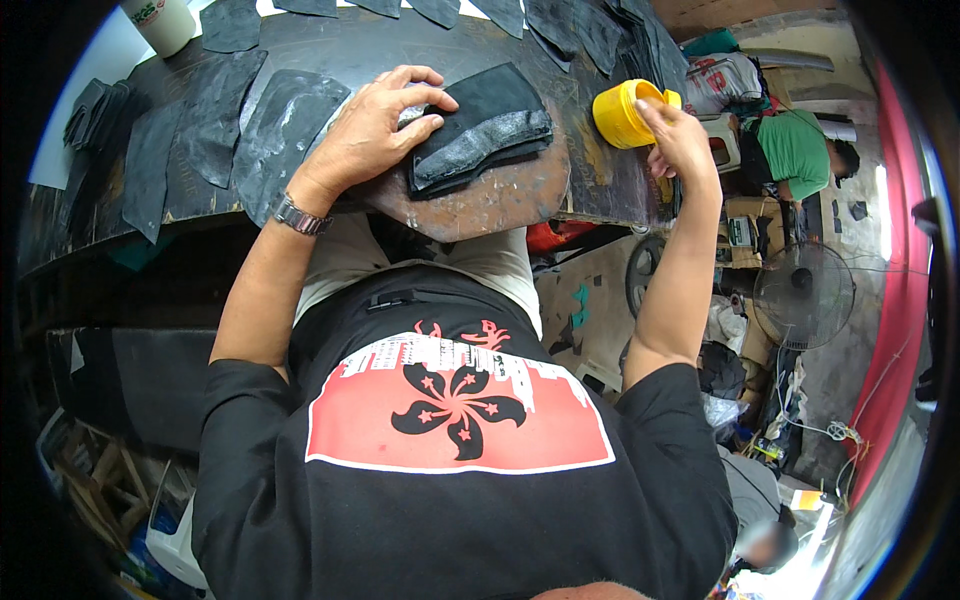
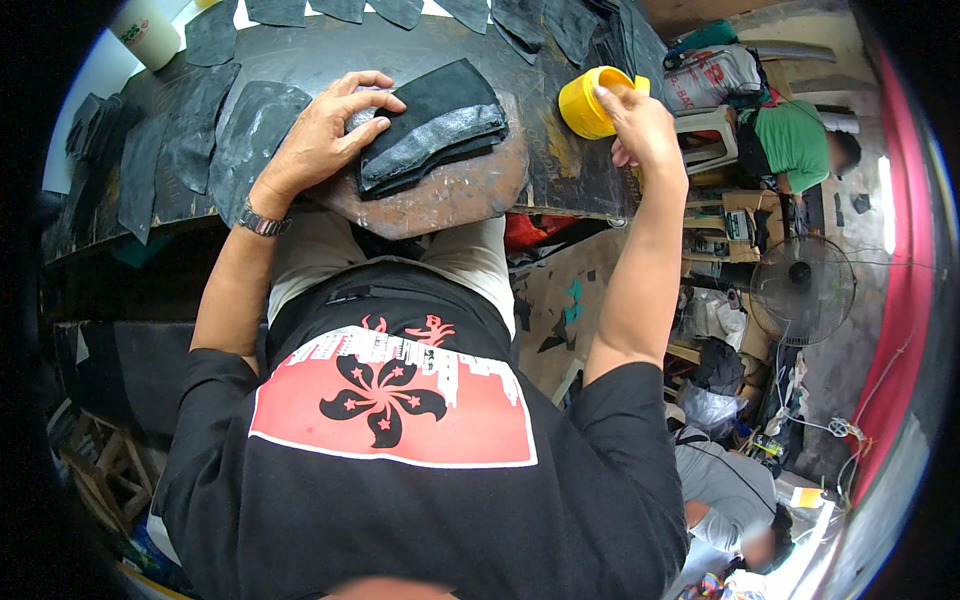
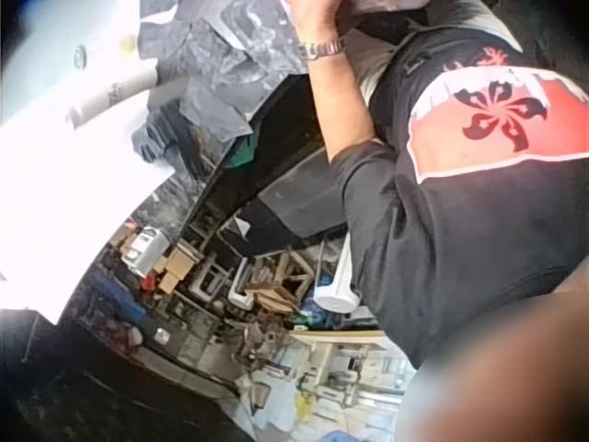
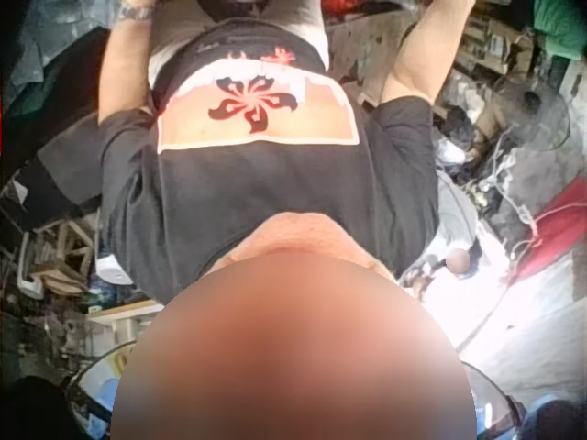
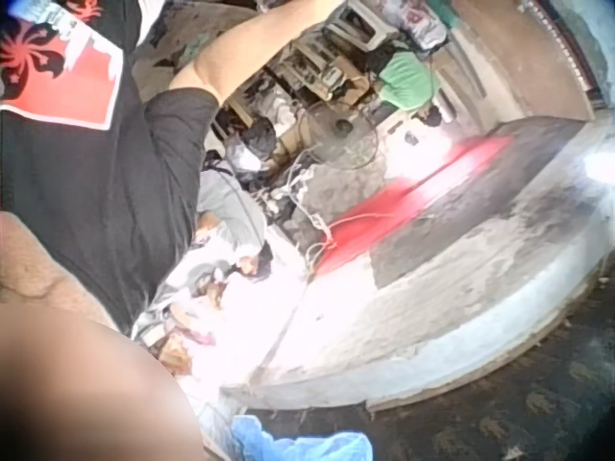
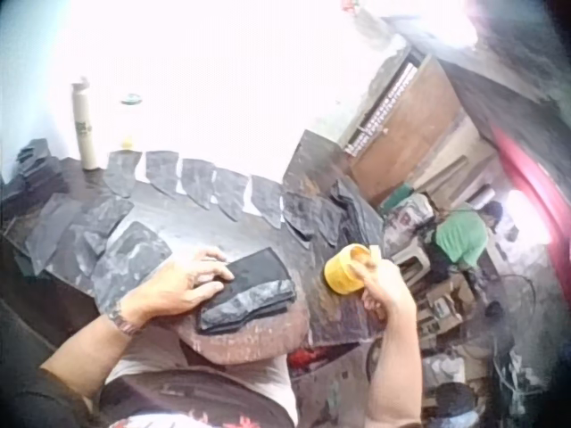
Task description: The person repeatedly applies a white paste from a yellow container onto dark leather pieces using their right hand, then presses the pieces together with both hands. The person handles multiple leather pieces one at a time, spreading the paste and pressing them on a workbench.
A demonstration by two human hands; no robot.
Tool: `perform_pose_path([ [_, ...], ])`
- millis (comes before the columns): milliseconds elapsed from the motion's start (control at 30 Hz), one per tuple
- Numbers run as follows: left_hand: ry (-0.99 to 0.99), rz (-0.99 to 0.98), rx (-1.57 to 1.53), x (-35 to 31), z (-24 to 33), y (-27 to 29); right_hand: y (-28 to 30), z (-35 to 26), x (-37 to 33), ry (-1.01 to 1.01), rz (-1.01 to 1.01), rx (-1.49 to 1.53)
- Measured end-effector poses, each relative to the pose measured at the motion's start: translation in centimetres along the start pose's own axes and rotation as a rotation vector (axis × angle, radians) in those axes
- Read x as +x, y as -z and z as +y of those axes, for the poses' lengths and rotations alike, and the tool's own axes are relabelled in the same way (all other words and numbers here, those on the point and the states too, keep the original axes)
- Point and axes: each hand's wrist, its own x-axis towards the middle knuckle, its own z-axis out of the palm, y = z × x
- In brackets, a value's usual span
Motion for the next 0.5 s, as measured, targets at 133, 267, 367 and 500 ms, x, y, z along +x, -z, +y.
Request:
perform_pose_path([
  [133, 0.033, -0.014, 0.005, 0.1, -0.1, -0.1, -2.3, -1.0, -3.8, 0.078, 0.361, -0.341],
  [267, 0.046, -0.015, -0.01, 0.1, 0.1, 0.1, -2.2, -2.1, -7.2, 0.161, 0.203, -0.48],
  [367, 0.062, -0.021, -0.025, 0.1, 0.4, 0.2, -3.4, -3.1, -8.3, 0.469, 0.099, -0.147],
  [500, 0.062, -0.058, 0.059, 0.0, 0.6, 0.5, -10.1, -4.9, -6.1, 0.703, 0.005, 0.442],
])
